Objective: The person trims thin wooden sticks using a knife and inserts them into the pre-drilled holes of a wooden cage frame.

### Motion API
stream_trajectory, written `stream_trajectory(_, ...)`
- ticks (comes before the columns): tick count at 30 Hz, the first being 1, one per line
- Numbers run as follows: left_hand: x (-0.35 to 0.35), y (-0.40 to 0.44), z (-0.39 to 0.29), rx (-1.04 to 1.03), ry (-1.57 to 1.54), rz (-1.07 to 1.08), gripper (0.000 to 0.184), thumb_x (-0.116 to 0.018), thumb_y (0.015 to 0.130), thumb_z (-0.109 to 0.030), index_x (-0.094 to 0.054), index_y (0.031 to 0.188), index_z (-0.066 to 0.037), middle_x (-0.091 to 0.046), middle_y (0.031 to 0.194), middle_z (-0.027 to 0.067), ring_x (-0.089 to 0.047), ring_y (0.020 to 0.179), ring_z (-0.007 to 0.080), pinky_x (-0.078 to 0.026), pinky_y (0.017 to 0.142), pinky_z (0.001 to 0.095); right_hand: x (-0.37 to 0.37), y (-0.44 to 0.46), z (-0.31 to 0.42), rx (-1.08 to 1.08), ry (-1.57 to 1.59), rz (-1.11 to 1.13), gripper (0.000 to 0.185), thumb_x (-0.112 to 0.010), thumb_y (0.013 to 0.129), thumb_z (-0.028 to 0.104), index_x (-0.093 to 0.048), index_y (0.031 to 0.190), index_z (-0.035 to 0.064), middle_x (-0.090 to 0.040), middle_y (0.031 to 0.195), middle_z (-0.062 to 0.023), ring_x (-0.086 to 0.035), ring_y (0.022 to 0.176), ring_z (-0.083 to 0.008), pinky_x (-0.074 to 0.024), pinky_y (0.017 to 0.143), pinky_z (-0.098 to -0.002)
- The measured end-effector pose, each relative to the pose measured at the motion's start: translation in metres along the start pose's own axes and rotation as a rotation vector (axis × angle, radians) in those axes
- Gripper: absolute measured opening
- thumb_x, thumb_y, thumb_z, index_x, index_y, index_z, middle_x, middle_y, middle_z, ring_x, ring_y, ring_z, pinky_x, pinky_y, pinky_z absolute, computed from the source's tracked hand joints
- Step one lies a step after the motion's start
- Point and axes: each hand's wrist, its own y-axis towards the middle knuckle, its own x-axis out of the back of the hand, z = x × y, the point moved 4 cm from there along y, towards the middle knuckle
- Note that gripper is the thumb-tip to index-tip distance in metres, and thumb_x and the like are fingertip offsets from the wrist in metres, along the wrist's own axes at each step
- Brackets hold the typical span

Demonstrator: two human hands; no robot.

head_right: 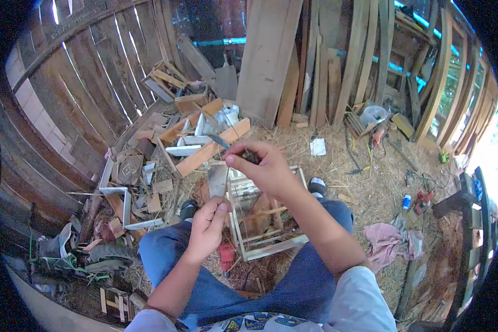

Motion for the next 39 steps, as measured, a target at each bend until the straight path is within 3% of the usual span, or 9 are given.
stream_trajectory(8,-0.006,0.007,0.016,0.057,-0.013,0.050,0.021,-0.048,0.108,-0.017,-0.059,0.098,-0.002,-0.048,0.067,0.0007,-0.043,0.061,0.0077,-0.037,0.057,0.0258,0.013,0.005,-0.030,0.233,-0.138,-0.129,0.013,-0.076,0.092,0.014,-0.070,0.097,0.0039,-0.069,0.090,-0.0013,-0.060,0.086,-0.0085,-0.0484,0.078,-0.0270)
stream_trajectory(11,-0.017,0.012,0.018,0.128,-0.261,0.154,0.018,-0.044,0.110,-0.015,-0.056,0.106,-0.003,-0.043,0.066,-0.0031,-0.039,0.059,0.0064,-0.036,0.056,0.0249,0.016,0.004,-0.032,0.180,-0.063,-0.128,0.014,-0.077,0.091,0.014,-0.070,0.095,0.0030,-0.069,0.085,-0.0032,-0.059,0.081,-0.0088,-0.0479,0.075,-0.0277)
stream_trajectory(17,-0.028,0.028,0.023,0.089,-0.294,0.065,0.015,-0.041,0.110,-0.013,-0.051,0.116,-0.004,-0.044,0.068,-0.0029,-0.041,0.062,0.0058,-0.036,0.059,0.0233,0.015,-0.009,-0.030,0.065,-0.257,-0.002,0.011,-0.076,0.089,0.009,-0.070,0.096,0.0031,-0.062,0.086,0.0025,-0.052,0.078,-0.0046,-0.0434,0.069,-0.0239)
stream_trajectory(18,-0.029,0.029,0.019,0.095,-0.290,0.071,0.014,-0.041,0.110,-0.013,-0.051,0.113,-0.005,-0.046,0.070,-0.0020,-0.043,0.065,0.0057,-0.036,0.061,0.0230,0.019,-0.010,-0.032,-0.099,-0.266,0.052,0.012,-0.072,0.092,0.010,-0.069,0.101,0.0026,-0.060,0.088,0.0023,-0.052,0.080,-0.0053,-0.0436,0.071,-0.0242)
stream_trajectory(21,-0.028,0.032,0.018,0.132,-0.383,0.066,0.012,-0.041,0.110,-0.012,-0.051,0.111,-0.005,-0.047,0.071,-0.0014,-0.044,0.065,0.0059,-0.036,0.061,0.0233,0.033,-0.013,-0.036,0.094,-0.262,0.020,0.016,-0.067,0.095,0.012,-0.066,0.107,0.0024,-0.060,0.090,0.0010,-0.052,0.084,-0.0070,-0.0440,0.074,-0.0255)
stream_trajectory(25,-0.025,0.035,0.014,0.131,-0.398,0.060,0.011,-0.042,0.109,-0.012,-0.052,0.109,-0.006,-0.047,0.072,-0.0021,-0.042,0.063,0.0049,-0.035,0.059,0.0222,0.045,-0.013,-0.032,0.217,-0.326,0.004,0.020,-0.063,0.098,0.014,-0.064,0.111,-0.0007,-0.065,0.086,-0.0066,-0.059,0.072,-0.0149,-0.0470,0.064,-0.0316)
stream_trajectory(31,-0.020,0.039,0.008,0.168,-0.415,0.031,0.012,-0.043,0.109,-0.013,-0.053,0.107,-0.006,-0.048,0.074,-0.0037,-0.038,0.062,0.0028,-0.031,0.057,0.0203,0.037,-0.017,-0.024,0.105,-0.495,0.108,0.023,-0.060,0.100,0.016,-0.062,0.114,-0.0018,-0.066,0.093,-0.0173,-0.064,0.078,-0.0263,-0.0487,0.070,-0.0368)
stream_trajectory(35,-0.018,0.040,0.006,0.129,-0.384,0.014,0.015,-0.045,0.110,-0.016,-0.056,0.109,-0.005,-0.048,0.072,-0.0038,-0.040,0.063,0.0033,-0.032,0.057,0.0210,0.037,-0.015,-0.030,0.271,-0.390,0.074,0.020,-0.059,0.099,0.015,-0.063,0.111,0.0000,-0.065,0.095,-0.0183,-0.065,0.086,-0.0317,-0.0494,0.075,-0.0406)
stream_trajectory(39,-0.018,0.040,0.004,0.118,-0.337,-0.008,0.019,-0.046,0.110,-0.018,-0.060,0.112,-0.004,-0.047,0.071,-0.0037,-0.041,0.064,0.0040,-0.033,0.058,0.0215,0.029,-0.016,-0.025,0.399,-0.614,0.118,0.016,-0.063,0.095,0.014,-0.064,0.106,0.0019,-0.061,0.092,-0.0161,-0.062,0.087,-0.0359,-0.0492,0.075,-0.0442)
